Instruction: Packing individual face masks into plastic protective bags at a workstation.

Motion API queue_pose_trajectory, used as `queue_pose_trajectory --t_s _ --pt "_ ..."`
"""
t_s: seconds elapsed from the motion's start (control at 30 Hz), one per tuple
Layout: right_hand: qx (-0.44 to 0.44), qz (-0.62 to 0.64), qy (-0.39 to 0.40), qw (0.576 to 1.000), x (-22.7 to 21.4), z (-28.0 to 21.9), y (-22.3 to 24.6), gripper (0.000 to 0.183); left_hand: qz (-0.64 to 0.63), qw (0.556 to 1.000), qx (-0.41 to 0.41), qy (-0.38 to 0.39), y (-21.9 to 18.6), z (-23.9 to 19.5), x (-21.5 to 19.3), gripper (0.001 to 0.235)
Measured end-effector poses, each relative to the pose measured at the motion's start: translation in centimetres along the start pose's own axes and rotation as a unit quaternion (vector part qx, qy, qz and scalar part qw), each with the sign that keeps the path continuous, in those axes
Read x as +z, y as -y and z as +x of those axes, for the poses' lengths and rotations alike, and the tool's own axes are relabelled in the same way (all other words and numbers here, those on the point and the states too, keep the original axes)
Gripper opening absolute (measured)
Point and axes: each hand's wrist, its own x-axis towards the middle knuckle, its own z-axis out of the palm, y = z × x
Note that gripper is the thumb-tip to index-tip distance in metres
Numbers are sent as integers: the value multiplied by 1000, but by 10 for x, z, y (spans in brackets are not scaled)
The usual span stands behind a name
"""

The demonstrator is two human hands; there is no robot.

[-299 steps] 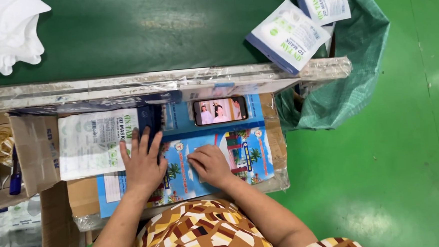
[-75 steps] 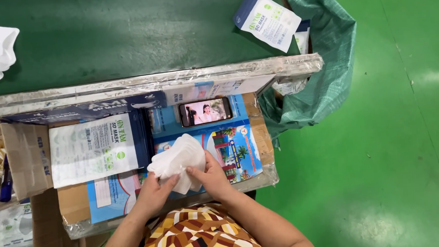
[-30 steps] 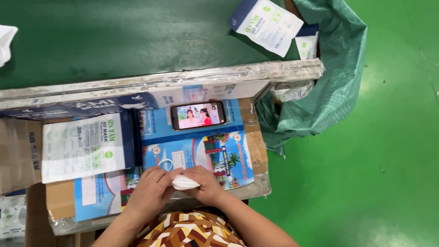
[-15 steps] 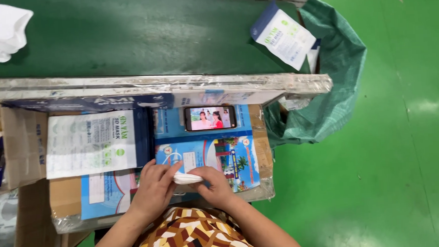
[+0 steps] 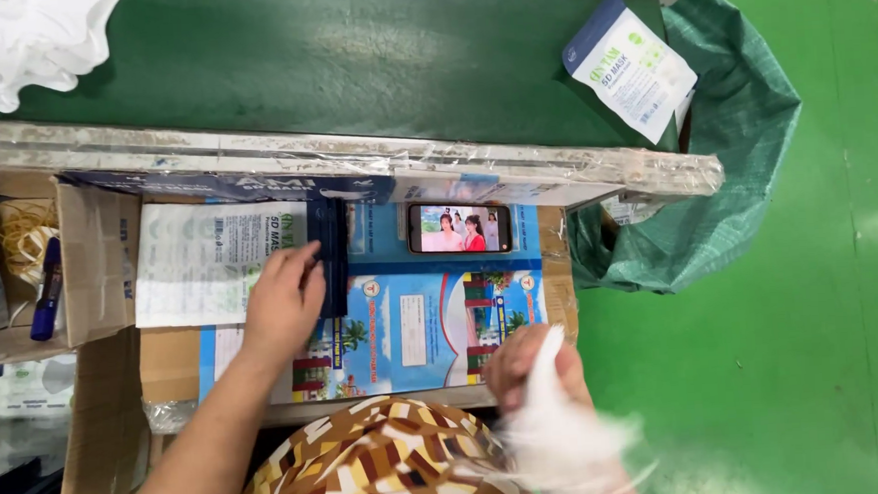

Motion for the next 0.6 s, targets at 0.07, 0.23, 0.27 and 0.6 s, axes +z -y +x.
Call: queue_pose_trajectory --t_s 0.07,0.23,0.27,0.6 --pt "94 -148 -156 972 1 12 -4 26 133 991 -4 28 14 12 8 46" --pt "56 -347 -258 900 24 36 0 27 188 981 -51 8 28 19 29 42" --pt "-37 -444 -241 862 33 36 0 33 208 976 -59 -9 34 13 34 41" --pt "-85 -594 -105 793 49 51 -15 53 -61 988 -115 -86 25 6 2 21"
